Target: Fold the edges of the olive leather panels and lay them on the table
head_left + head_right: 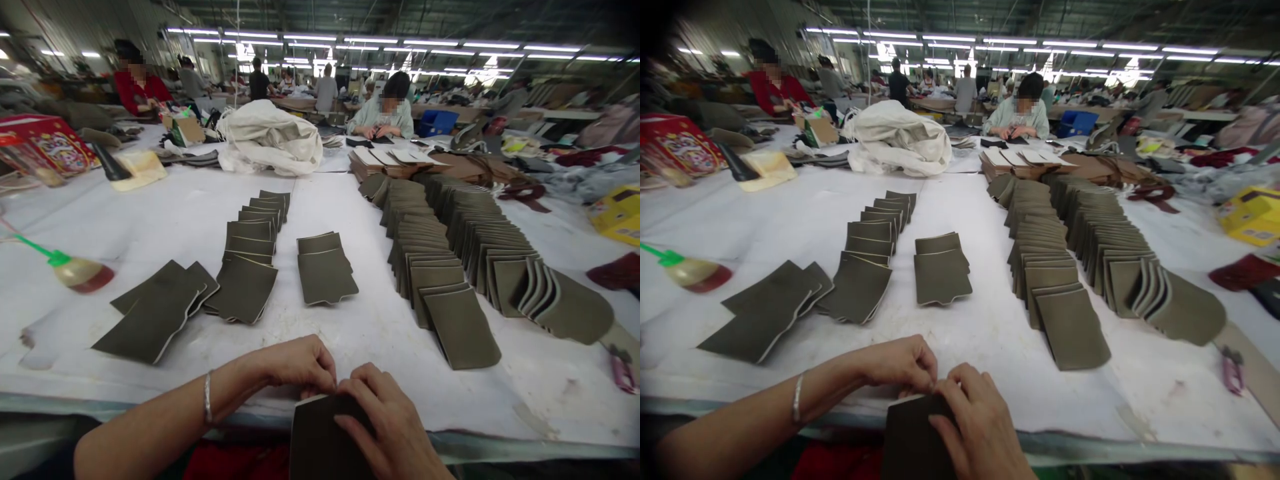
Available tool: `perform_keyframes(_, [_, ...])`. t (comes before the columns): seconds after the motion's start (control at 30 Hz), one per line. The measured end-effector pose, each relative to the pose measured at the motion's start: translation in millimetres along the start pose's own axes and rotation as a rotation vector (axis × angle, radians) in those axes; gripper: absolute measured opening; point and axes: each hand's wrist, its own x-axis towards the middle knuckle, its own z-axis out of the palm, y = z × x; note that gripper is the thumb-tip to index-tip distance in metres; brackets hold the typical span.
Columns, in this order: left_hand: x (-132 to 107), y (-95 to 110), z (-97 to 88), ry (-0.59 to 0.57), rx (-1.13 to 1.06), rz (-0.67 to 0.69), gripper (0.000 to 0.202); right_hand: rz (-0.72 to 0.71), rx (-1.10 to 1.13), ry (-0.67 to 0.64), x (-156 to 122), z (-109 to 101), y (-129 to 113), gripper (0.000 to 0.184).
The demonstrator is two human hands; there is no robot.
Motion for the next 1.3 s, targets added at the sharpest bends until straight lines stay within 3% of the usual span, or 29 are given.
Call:
perform_keyframes(0.3, [0, -3, 3.5, 0.019, -0.027, -0.008, 0.01, -0.128, -0.176, 0.19, 3, 10, -7, 0.016])
perform_keyframes(0.5, [0, -4, 11.1, -0.004, 0.089, -0.015, 0.009, -0.107, -0.18, 0.106, 2, 12, -5, 0.011])
perform_keyframes(0.6, [-1, -3, 11.7, 0.027, 0.208, 0.067, 0.009, -0.107, -0.156, 0.06, 8, 6, -2, 0.015])
perform_keyframes(0.77, [-6, 17, 6.9, 0.086, 0.48, 0.146, 0.01, -0.075, -0.017, 0.018, 13, -11, -9, 0.016])
perform_keyframes(0.9, [-14, 43, -1.2, 0.212, 0.737, 0.208, 0.008, -0.298, 0.076, 0.009, 11, -30, -25, 0.014])
perform_keyframes(1.0, [-16, 46, -4.5, 0.061, 0.624, 0.228, 0.008, -0.286, 0.154, 0.027, 12, -39, -30, 0.013])
perform_keyframes(1.13, [-13, 20, -3.2, -0.162, 0.377, 0.258, 0.023, -0.183, 0.123, 0.067, 8, -22, -23, 0.017])
perform_keyframes(1.3, [-32, -2, -0.8, -0.071, 0.241, 0.183, 0.039, 0.012, 0.15, 0.015, -11, 12, -9, 0.016])
